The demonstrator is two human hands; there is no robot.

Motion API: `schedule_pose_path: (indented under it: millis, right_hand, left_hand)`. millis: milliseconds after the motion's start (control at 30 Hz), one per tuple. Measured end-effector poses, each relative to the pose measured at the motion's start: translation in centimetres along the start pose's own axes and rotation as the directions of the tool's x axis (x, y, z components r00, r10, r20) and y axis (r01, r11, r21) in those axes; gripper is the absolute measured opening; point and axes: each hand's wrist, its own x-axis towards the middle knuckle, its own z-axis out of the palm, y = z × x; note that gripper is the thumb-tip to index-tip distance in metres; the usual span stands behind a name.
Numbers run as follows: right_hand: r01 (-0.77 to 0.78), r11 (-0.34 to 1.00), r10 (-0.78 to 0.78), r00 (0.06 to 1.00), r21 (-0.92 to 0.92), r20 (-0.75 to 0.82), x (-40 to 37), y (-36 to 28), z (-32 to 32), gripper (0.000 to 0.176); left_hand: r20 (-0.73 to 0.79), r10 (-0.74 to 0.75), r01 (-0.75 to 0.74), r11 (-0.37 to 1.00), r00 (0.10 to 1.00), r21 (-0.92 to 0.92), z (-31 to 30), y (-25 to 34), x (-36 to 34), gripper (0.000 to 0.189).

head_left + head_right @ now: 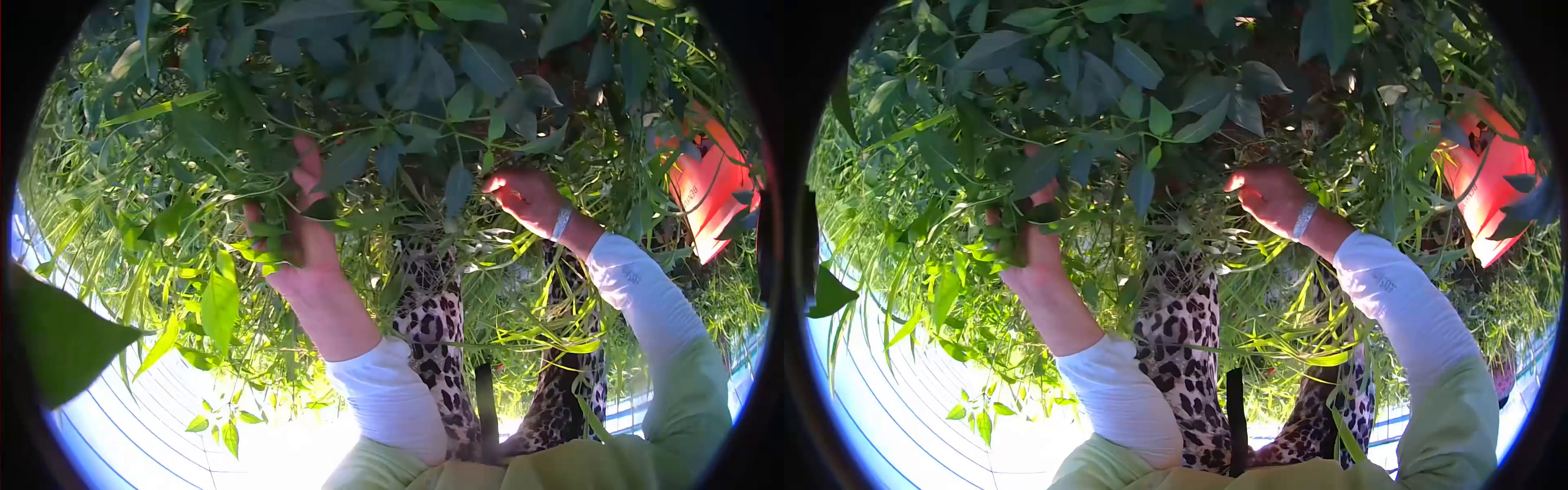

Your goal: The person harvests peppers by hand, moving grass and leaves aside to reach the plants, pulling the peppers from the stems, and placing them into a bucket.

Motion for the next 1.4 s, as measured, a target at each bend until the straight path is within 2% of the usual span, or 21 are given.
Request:
schedule_pose_path:
  millis: [67,133,233,300,367,433,467,533,600,633,667,700,733,800,933,1000,1033,1133,1233,1267,1400]
  right_hand:
    - [-0.178,0.947,0.199,0.979,0.267,-0.054,1.0,-1.5,-0.6,0.023]
    - [0.059,0.913,0.062,0.958,0.404,-0.279,2.6,-4.5,-0.8,0.022]
    - [0.189,0.871,-0.071,0.962,0.454,-0.264,3.2,-11.2,-3.3,0.018]
    - [0.148,0.755,-0.061,0.986,0.639,-0.155,4.0,-15.6,-2.9,0.014]
    - [0.300,0.890,-0.303,0.952,0.343,-0.048,4.9,-19.0,-2.5,0.013]
    - [0.499,0.805,-0.510,0.858,0.321,-0.053,5.5,-19.6,-1.4,0.015]
    - [0.499,0.810,-0.510,0.859,0.309,-0.048,5.0,-20.1,-1.5,0.015]
    - [0.493,0.788,-0.430,0.870,0.369,-0.242,3.6,-21.6,-1.6,0.015]
    - [0.536,0.788,-0.490,0.844,0.304,-0.218,2.9,-22.8,-1.3,0.018]
    - [0.558,0.785,-0.518,0.829,0.267,-0.210,2.9,-23.0,-1.0,0.019]
    - [0.581,0.781,-0.545,0.813,0.231,-0.203,2.9,-23.3,-0.7,0.021]
    - [0.400,0.916,-0.401,0.905,-0.036,-0.140,2.9,-23.1,0.0,0.026]
    - [0.161,0.936,-0.211,0.969,-0.314,-0.132,2.7,-22.7,0.6,0.032]
    - [0.087,0.933,-0.169,0.963,-0.349,-0.212,2.9,-20.9,2.1,0.039]
    - [0.114,0.980,-0.157,0.947,-0.166,-0.281,3.3,-18.6,4.0,0.036]
    - [0.113,0.993,-0.107,0.881,-0.015,-0.460,3.3,-17.5,4.5,0.033]
    - [0.103,0.995,-0.100,0.882,-0.018,-0.461,2.8,-17.2,4.6,0.033]
    - [0.117,0.993,-0.095,0.825,0.004,-0.558,1.1,-17.0,5.1,0.031]
    - [0.290,0.955,-0.290,0.862,-0.065,-0.416,0.3,-17.0,5.9,0.033]
    - [0.287,0.956,-0.285,0.864,-0.059,-0.415,0.4,-17.2,6.3,0.033]
    - [0.171,0.984,-0.180,0.928,-0.057,-0.327,0.4,-17.2,6.6,0.028]
  left_hand:
    - [0.087,-0.052,0.034,0.981,0.995,0.192,0.5,-0.8,-0.6,0.057]
    - [0.152,-0.042,-0.002,0.960,0.987,0.278,1.1,-0.9,-1.1,0.057]
    - [0.202,-0.043,-0.067,0.859,0.978,0.508,0.9,-1.9,-1.7,0.061]
    - [0.062,0.091,-0.109,0.743,0.994,0.661,2.5,-4.1,-2.3,0.072]
    - [0.069,0.067,-0.095,0.792,0.995,0.603,2.6,-4.4,-2.3,0.072]
    - [0.081,0.093,-0.122,0.811,0.992,0.572,2.6,-4.5,-2.2,0.072]
    - [0.084,0.089,-0.121,0.818,0.992,0.562,2.0,-4.5,-2.1,0.072]
    - [0.336,-0.125,-0.033,0.903,0.934,0.428,0.8,-4.2,-2.2,0.071]
    - [0.549,-0.300,0.090,0.922,0.780,0.376,-0.2,-4.0,-2.4,0.072]
    - [0.509,-0.165,-0.079,0.902,0.845,0.424,0.6,-5.4,-2.8,0.076]
    - [0.262,0.021,-0.190,0.744,0.965,0.641,1.8,-6.6,-3.5,0.082]
    - [-0.014,0.206,-0.102,0.545,0.979,0.832,4.1,-8.4,-4.0,0.088]
    - [-0.058,0.201,-0.055,0.515,0.978,0.856,3.4,-7.5,-3.5,0.093]
    - [0.076,-0.064,-0.011,0.689,0.995,0.725,2.8,-7.5,-3.6,0.099]
    - [0.089,-0.061,-0.016,0.731,0.994,0.682,2.0,-7.6,-3.7,0.104]
    - [0.220,-0.152,-0.087,0.599,0.964,0.796,1.7,-7.9,-3.4,0.103]
    - [0.238,-0.147,-0.056,0.733,0.960,0.677,1.7,-9.0,-4.0,0.098]
    - [0.183,-0.130,-0.018,0.767,0.975,0.641,0.8,-6.9,-3.9,0.086]
    - [0.140,-0.089,-0.059,0.603,0.986,0.796,0.4,-5.9,-4.1,0.064]
    - [0.068,-0.018,-0.052,0.459,0.998,0.887,0.4,-5.8,-4.2,0.059]
    - [0.135,-0.064,-0.113,0.276,0.989,0.954,1.0,-5.9,-4.4,0.043]
